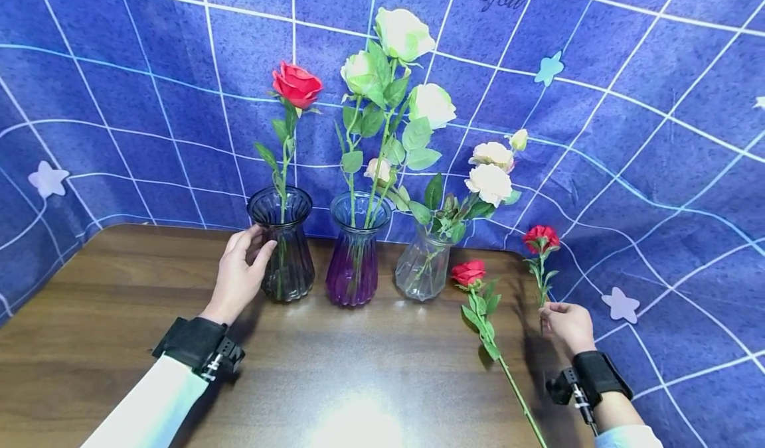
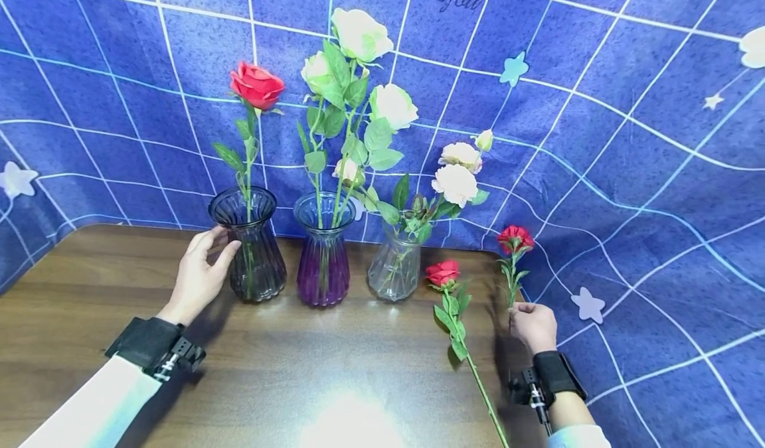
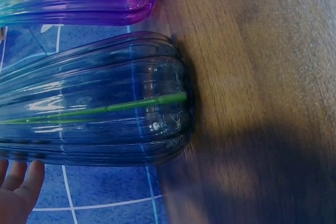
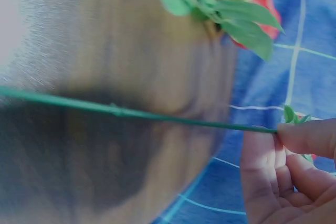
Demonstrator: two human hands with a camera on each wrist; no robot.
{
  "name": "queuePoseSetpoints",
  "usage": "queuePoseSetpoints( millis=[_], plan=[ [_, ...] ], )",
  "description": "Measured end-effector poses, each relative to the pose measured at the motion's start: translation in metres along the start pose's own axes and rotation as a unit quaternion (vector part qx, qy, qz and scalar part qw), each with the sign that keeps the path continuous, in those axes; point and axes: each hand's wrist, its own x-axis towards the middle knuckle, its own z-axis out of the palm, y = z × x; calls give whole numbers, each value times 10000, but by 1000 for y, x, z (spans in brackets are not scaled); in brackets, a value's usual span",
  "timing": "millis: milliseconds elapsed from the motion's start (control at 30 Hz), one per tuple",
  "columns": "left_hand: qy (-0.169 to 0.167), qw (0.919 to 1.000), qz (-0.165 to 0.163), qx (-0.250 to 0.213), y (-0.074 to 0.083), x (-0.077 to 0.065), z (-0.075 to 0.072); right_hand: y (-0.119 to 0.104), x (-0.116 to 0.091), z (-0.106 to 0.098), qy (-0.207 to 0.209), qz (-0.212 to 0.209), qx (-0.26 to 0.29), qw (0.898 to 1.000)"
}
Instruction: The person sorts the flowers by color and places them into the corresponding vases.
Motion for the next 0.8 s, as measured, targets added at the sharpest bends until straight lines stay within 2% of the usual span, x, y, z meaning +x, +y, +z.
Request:
queuePoseSetpoints(
  millis=[167,400,600,800],
  plan=[
    [-9,10000,-1,49,-1,0,-1,-8,-5,-10,-99,-60,165,9998],
    [-6,9999,37,107,-1,0,-1,-18,-15,-12,-131,-138,462,9987],
    [-26,9998,54,168,-2,0,-1,-37,-21,-13,270,-478,389,9977],
    [-33,9999,21,136,-2,0,0,-63,-27,-14,745,-789,885,9902]
  ],
)
